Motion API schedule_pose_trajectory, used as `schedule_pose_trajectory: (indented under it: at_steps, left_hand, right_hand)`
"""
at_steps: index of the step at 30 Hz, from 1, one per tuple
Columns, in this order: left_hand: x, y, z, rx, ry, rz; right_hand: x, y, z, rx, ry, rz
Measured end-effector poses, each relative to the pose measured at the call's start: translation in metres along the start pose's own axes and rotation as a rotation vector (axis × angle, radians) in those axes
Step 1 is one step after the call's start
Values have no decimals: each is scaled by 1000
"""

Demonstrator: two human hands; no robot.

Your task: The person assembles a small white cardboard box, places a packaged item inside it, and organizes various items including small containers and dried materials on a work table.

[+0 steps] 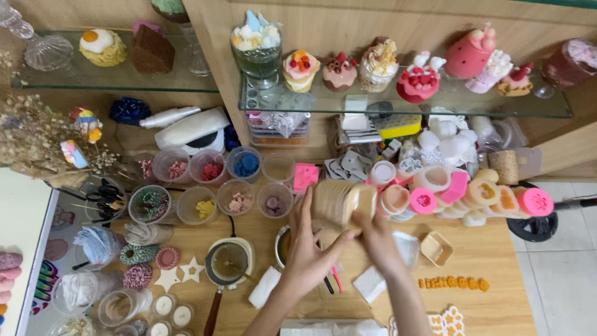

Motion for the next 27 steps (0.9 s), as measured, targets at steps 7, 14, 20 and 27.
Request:
schedule_pose_trajectory:
  at_steps: [7,14,20,27]
  left_hand:
    - [-38,43,-51,-226,33,-72]
    - [-100,243,-193,-683,25,101]
    - [-126,324,-260,-696,-7,162]
    - [-123,233,-229,-672,-13,229]
  right_hand:
    - [8,106,197,-207,-17,-63]
    - [44,115,298,-194,-297,-622]
    - [77,114,304,-235,-207,-791]
    - [78,124,254,42,-157,-897]
Point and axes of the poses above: each hand's wrist, its own z-axis towards the middle knuckle, its own x-axis out of the palm, y = z × x, the point moved 8 cm from there along z, towards the middle knuckle, and after that the axes turned 12 degrees about x, right-handed, at the moved point
